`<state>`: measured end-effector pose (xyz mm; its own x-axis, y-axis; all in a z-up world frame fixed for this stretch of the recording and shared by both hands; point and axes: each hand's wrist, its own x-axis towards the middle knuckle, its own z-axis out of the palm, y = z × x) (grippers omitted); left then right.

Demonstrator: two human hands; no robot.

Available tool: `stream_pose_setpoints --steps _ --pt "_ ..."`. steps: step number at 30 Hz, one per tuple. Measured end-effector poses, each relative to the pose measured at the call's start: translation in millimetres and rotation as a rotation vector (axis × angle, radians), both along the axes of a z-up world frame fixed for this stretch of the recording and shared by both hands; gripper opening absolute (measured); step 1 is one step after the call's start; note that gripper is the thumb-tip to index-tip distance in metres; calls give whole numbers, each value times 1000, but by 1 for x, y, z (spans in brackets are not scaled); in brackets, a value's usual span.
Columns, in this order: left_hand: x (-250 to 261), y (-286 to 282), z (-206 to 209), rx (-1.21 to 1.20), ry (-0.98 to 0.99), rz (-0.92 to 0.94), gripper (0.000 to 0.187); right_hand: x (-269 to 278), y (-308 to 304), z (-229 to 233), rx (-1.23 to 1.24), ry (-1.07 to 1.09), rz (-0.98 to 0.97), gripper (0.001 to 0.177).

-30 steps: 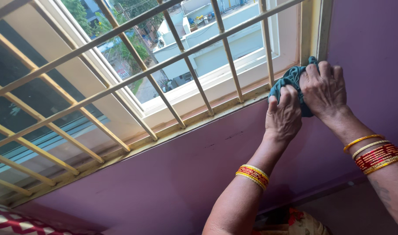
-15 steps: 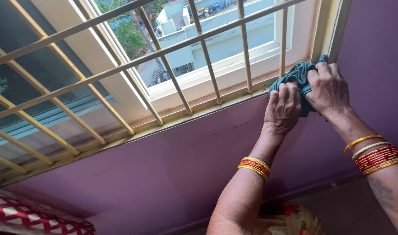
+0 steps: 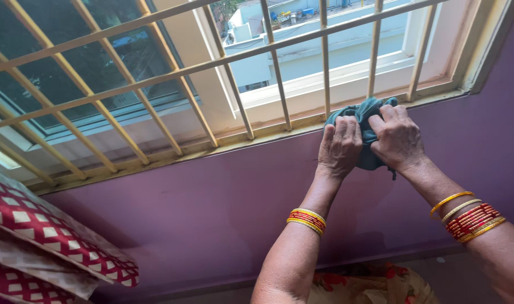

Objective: The person wipes the metal grilles of a window using a cloth. They repeatedly rub the bars and frame, moving the cloth across different sections of the window.

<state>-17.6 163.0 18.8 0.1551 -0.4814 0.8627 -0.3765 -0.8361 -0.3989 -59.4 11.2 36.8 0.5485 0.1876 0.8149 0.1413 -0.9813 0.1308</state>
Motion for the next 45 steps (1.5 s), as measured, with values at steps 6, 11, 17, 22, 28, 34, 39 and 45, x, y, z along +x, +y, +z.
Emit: stream_pose_setpoints --steps 6,11,17,22,28,34,39,45 --pt "-7 75 -1 -6 -36 60 31 2 65 8 -66 8 104 35" --pt "-15 123 -1 -63 -91 81 29 0 110 12 -73 42 97 36" --pt "-14 173 -1 -87 -86 135 31 2 155 16 -77 101 203 44" --pt "-13 232 -8 -88 -32 152 37 11 201 15 -101 119 292 50" --pt "-11 278 -10 -165 -4 137 40 14 250 22 -129 150 366 55" --pt "-7 331 -19 -179 -12 139 41 19 294 23 -166 111 481 61" --pt "-1 352 -25 -257 -43 159 32 22 324 27 -173 102 556 68" --pt "2 404 -22 -307 -26 223 33 27 364 32 -280 192 594 85"
